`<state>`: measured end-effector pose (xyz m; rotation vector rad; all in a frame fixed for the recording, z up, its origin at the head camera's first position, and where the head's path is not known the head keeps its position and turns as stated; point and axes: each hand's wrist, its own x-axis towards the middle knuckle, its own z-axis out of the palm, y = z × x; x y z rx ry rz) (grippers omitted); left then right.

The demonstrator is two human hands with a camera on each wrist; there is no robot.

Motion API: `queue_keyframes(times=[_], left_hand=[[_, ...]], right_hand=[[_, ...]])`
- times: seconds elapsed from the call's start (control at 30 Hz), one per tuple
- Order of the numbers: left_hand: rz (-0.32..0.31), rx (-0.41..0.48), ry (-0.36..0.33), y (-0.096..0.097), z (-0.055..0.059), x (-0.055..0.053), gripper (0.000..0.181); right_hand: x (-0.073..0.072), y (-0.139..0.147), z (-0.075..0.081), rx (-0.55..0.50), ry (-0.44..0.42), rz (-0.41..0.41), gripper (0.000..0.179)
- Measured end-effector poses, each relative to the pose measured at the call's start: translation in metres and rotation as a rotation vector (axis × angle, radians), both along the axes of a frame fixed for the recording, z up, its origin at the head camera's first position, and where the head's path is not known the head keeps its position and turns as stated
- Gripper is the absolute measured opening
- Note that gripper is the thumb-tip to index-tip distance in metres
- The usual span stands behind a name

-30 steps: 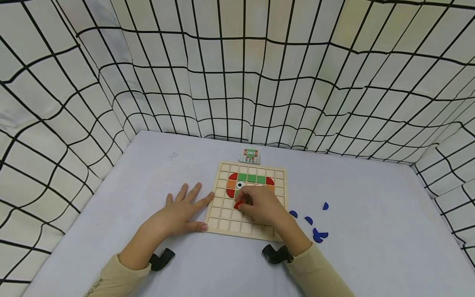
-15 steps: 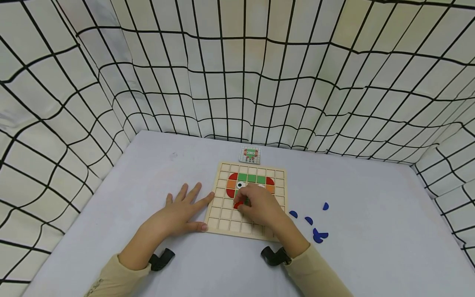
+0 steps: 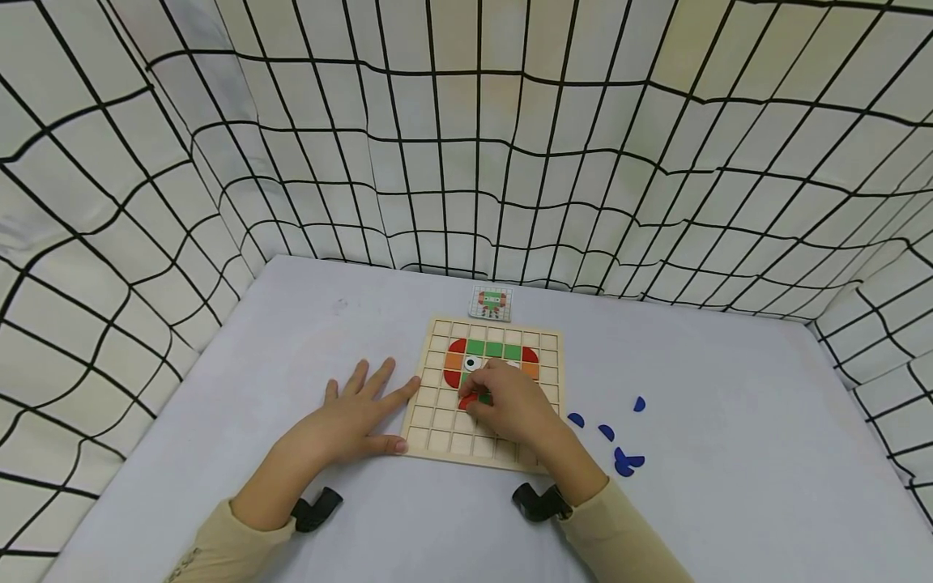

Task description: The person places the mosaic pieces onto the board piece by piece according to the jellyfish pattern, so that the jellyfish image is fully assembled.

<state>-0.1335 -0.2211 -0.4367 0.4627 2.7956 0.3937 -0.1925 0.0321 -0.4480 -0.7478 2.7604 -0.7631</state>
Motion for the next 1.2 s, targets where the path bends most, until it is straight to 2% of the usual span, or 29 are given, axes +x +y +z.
queue_keyframes(times=[0.23,0.47,0.7,0.87,1.0,1.2], left_hand=[[-0.001,-0.001,0.005,0.0,0.0,-0.001,0.087],[0.0,-0.004,0.001,0.0,-0.002,-0.002,0.088],[0.003,-0.005,0.001,0.0,0.001,-0.002,0.087],[0.001,-0.009,0.005,0.001,0.002,0.0,0.087],[0.0,-0.007,0.007,0.002,0.002,0.0,0.088],[-0.002,-0.005,-0.004,0.002,0.003,0.0,0.088]], right_hand=[[0.0,0.0,0.001,0.022,0.0,0.016,0.012],[-0.003,0.004,0.002,0.01,-0.035,0.023,0.016],[-0.009,0.018,0.017,-0.14,-0.117,-0.001,0.016],[-0.016,0.034,0.028,-0.211,-0.095,-0.016,0.017],[-0.02,0.049,0.035,-0.26,-0.087,-0.063,0.019],[-0.025,0.071,0.046,-0.268,-0.053,-0.13,0.021]])
